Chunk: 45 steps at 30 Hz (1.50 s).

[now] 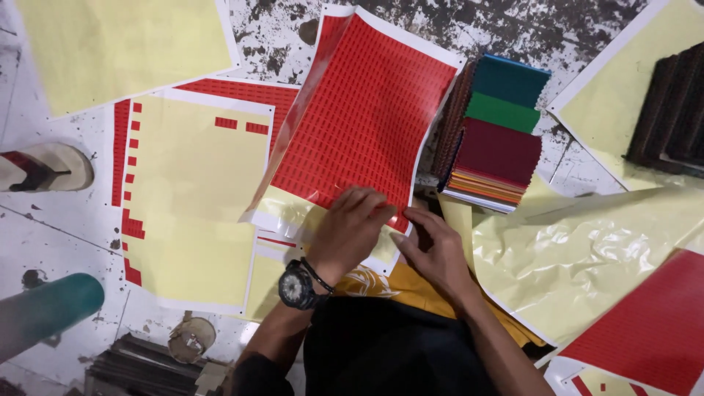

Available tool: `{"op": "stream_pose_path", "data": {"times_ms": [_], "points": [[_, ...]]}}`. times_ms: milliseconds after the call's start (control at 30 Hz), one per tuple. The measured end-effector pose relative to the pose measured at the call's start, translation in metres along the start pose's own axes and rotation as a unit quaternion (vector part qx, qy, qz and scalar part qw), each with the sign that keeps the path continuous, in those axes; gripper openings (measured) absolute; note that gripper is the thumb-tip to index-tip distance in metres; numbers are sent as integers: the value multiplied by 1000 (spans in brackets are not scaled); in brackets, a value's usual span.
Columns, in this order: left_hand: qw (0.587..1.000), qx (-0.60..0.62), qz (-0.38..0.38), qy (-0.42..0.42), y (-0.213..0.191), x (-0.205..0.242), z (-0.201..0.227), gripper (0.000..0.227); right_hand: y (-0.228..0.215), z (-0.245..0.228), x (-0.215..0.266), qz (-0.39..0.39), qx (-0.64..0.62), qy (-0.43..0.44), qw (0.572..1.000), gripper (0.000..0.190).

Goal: Peeling small red adhesive stickers from a sheet and applying them to the edges of various colored material swatches.

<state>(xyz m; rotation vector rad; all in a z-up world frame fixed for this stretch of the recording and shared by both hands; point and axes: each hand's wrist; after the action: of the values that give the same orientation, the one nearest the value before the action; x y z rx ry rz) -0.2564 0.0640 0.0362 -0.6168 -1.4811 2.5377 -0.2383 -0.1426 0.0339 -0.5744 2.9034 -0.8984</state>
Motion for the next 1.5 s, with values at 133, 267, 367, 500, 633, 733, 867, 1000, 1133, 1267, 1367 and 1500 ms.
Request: {"op": "stream_pose_path", "data": {"times_ms": [133,267,367,500,633,733,867,1000,1133,1267,1367,1500], "points": [[1000,-23,-10,-16,10,1,6,30,3,13,-1,1,31,-10,999,36],[999,-49,13,-13,9,1,30,22,2,13,-3,11,2,-1,1000,27],[996,-5,65,-57,-18,-13,63,26,5,20,-3,18,-7,-7,1000,21],[973,72,126,-178,-14,-13,80,28,4,10,-3,38,-15,-14,999,15],[916,240,195,-255,-12,-12,83,33,10,14,-1,56,-8,-22,998,17],[835,369,217,-346,-9,-7,83,26,13,11,2,100,-9,-78,992,13],[735,512,245,-370,17,12,74,13,15,7,2,149,26,-128,980,11],[693,581,241,-351,22,17,70,18,16,10,5,168,45,-155,973,9],[709,567,188,-376,14,12,71,22,8,6,5,160,10,-129,979,8],[717,557,152,-390,-3,4,73,26,-11,-2,5,58,-147,-28,987,14],[734,541,148,-383,-5,1,72,20,-12,2,5,-3,-195,1,981,21],[725,538,163,-398,7,5,67,15,-5,-14,-5,68,-74,9,995,27]]}}
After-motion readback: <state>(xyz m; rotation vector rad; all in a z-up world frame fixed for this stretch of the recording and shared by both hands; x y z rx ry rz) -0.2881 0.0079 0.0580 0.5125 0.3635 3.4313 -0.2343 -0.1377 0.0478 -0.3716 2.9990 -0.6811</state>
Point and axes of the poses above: each hand's wrist, its own x-axis away from the middle knuckle, its own y-axis out of the palm, z = x × y, and after that the axes turned 4 degrees about x, right-handed
